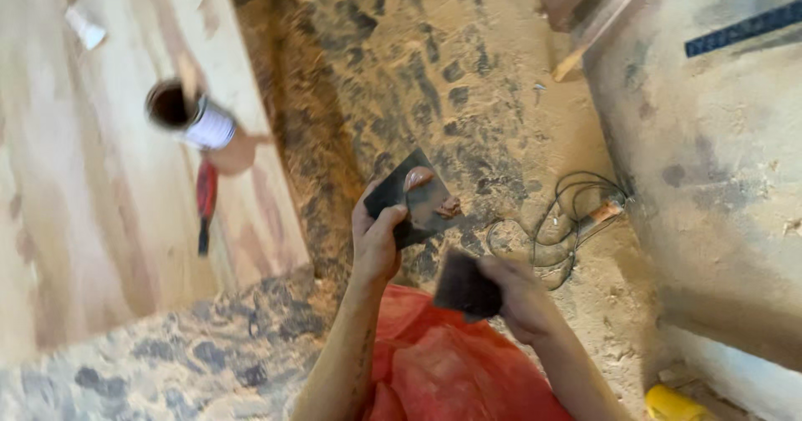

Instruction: The person mixes a brown filler in a can with a wooden stick, then uses a metal putty knife to apply the filler into a seam on a large wooden board. The person repeatedly scoops filler and spreads it along the seam.

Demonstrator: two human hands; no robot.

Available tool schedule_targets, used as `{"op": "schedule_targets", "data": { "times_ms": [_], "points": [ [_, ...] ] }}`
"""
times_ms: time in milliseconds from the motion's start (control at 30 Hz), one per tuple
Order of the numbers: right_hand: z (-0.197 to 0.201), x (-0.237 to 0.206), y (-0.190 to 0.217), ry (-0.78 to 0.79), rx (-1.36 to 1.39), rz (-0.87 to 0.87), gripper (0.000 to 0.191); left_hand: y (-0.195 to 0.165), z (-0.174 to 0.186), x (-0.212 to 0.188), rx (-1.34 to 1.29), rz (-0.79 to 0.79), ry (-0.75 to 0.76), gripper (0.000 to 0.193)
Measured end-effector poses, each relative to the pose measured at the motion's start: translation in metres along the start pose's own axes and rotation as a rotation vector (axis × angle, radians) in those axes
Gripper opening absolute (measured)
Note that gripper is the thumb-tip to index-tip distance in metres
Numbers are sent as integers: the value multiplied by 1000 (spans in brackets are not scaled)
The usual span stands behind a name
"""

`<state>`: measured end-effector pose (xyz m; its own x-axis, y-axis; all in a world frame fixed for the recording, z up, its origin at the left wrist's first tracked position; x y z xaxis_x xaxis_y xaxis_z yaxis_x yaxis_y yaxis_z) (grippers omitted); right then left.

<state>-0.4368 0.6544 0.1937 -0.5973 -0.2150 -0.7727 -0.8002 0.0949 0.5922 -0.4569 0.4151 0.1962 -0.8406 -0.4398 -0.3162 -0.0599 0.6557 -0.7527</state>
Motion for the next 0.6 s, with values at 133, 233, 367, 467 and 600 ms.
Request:
{"op": "schedule_targets", "data": {
  "times_ms": [133, 233, 367, 467, 600],
  "points": [
    [72, 39, 36, -347, 240, 131, 25, 27, -29, 54, -49, 173, -108, 31],
    [103, 81, 75, -360, 382, 257, 23, 45, -57, 102, -93, 242, 13, 27],
    [94, 166, 167, 161, 830, 433, 32, 78, -110, 161, -24, 631, 67, 42],
    [78, 219, 237, 209, 821, 445, 33, 96, -178, 191, -57, 900, 81, 42],
    [82, 270, 303, -510, 439, 398, 30, 88, -259, 254, -8, 945, 82, 42]
  ]
}}
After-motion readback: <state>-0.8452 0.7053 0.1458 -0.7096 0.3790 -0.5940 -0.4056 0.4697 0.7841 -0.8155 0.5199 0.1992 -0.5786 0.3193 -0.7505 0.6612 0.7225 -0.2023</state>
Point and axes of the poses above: each hand's wrist, its own x-axis towards the middle knuckle, its own z-axis out of the back of the hand, y = z × x, the point moved 5 cm from there along x, towards the middle knuckle, and after that the axes turned 7 degrees about -y, right-handed, at the moved point
